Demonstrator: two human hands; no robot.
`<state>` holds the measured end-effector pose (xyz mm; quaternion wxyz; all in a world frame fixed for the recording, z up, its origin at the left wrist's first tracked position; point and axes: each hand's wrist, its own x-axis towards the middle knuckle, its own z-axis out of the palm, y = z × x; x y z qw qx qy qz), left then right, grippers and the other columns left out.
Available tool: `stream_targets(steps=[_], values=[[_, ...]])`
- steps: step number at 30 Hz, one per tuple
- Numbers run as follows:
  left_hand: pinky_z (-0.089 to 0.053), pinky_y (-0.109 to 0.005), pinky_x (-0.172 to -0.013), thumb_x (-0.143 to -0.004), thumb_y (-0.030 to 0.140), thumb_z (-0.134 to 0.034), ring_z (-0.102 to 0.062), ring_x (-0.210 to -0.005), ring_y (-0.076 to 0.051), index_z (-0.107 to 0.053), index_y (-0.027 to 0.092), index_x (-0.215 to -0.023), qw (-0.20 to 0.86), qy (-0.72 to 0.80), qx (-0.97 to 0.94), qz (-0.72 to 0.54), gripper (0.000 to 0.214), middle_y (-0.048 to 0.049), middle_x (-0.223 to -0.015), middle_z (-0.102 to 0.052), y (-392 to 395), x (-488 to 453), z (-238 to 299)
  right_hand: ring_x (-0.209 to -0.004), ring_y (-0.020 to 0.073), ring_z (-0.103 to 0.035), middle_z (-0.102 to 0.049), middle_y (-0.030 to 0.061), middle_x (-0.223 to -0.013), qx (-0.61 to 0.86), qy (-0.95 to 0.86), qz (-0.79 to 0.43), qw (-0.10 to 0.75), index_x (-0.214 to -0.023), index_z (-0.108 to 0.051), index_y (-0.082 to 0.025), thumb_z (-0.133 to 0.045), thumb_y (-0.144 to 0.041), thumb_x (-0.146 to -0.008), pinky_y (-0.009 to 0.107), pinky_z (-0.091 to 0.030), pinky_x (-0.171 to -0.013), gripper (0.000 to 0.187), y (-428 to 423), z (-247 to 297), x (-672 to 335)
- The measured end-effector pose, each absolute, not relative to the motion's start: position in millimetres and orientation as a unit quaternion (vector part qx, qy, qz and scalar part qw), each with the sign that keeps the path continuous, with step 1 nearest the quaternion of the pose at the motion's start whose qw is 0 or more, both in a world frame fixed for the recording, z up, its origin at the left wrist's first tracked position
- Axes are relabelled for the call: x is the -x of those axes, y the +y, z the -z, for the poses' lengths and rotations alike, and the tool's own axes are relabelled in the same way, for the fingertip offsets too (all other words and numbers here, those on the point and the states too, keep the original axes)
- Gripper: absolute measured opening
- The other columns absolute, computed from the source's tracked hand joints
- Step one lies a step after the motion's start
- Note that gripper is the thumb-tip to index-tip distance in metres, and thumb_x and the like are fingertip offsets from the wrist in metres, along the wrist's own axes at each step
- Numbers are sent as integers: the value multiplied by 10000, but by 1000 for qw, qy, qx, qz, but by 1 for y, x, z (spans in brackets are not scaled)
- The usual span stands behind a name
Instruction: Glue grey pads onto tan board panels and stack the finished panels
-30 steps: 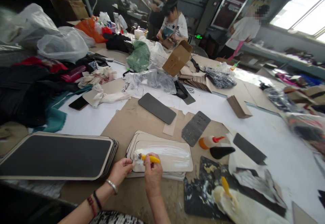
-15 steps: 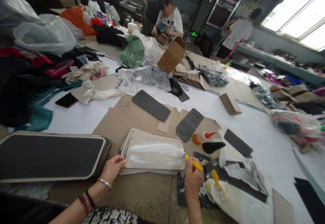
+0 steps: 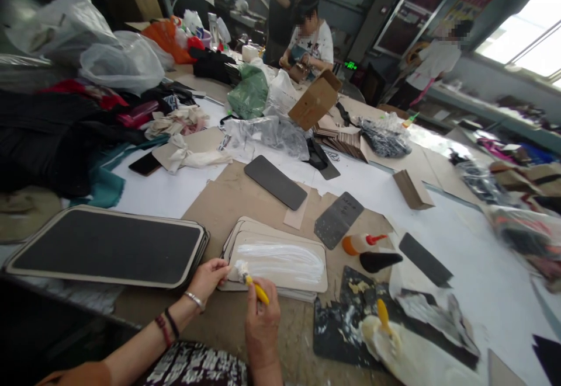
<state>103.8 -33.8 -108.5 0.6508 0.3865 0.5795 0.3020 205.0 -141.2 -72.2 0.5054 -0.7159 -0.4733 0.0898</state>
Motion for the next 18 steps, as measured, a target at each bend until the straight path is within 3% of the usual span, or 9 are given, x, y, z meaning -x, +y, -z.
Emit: stream_targets(steps=[3,10,18], values=[[-314,-203,-406,-435,359,-610,-412,-403,-82,-519,156,-549,651,578,-381,-312,250,53,-411,-462,-32,-100,107,-741,169,-585,-619,66,-807,763,-422,-85,483,-853,-607,-167,-453,-383,-836,279,-473,-681,266,-154,76,-230],[-291,-201,-400,-458,314,-573,-387,-405,-80,-499,165,-563,648,585,-371,-317,197,65,-411,-440,-32,-101,106,-817,246,-579,-622,115,-864,876,-309,49,367,-852,-585,-157,-359,-630,-772,355,-431,-742,530,-198,74,-310],[-283,-213,-437,-499,289,-519,-384,-460,-95,-497,171,-548,618,600,-387,-330,129,58,-460,-428,-29,-105,106,-792,264,-596,-644,81,-762,887,-284,-4,365,-886,-582,-194,-387,-676,-708,365,-429,-729,550,-160,31,-324]])
